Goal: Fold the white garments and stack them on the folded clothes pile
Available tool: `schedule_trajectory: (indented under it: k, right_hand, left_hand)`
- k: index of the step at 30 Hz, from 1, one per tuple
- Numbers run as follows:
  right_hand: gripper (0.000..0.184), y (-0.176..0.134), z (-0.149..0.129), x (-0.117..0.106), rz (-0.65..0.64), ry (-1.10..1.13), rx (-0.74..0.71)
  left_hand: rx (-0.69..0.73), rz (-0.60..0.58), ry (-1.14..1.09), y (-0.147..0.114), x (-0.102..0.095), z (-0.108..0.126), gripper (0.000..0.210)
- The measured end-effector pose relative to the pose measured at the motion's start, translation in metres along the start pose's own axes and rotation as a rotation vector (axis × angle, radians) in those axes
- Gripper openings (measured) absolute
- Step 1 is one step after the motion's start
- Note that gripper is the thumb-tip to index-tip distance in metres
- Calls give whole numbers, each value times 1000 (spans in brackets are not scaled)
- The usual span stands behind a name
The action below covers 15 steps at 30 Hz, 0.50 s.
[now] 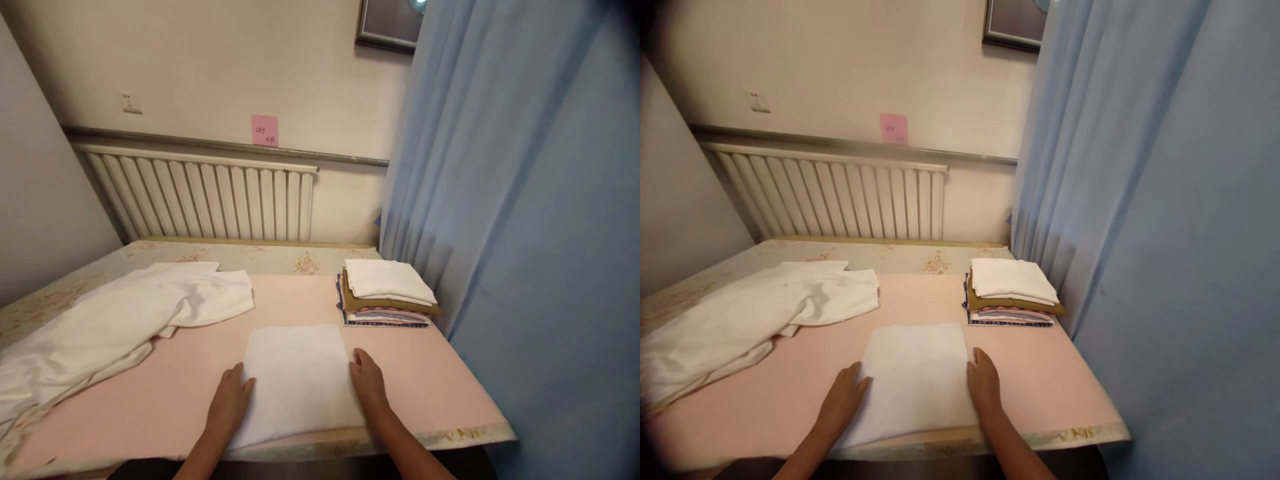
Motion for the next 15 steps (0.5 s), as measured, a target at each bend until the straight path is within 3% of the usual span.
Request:
schedule_trajectory:
  k: [3,11,15]
  right_hand:
    - [37,7,12,-12,-139,59,280]
    - [11,-1,12,-4,-332,293,474]
    - [22,-7,6,6,-432,482,561]
  left_hand:
    - [-57,-74,-66,2,-3,-9,39]
    - [-218,-233,-216,19,-5,-22,32]
    - [-305,-321,-429,23,-10,-14,32]
Point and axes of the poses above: each hand's wrist, its own y-axis towards the middle knuckle, its own x-axis out of the palm, z = x × y, the point moved 3 cm from there along y, towards the middle knuckle, and after that the axes turned 6 degrees about z, right-handed, at the moved point
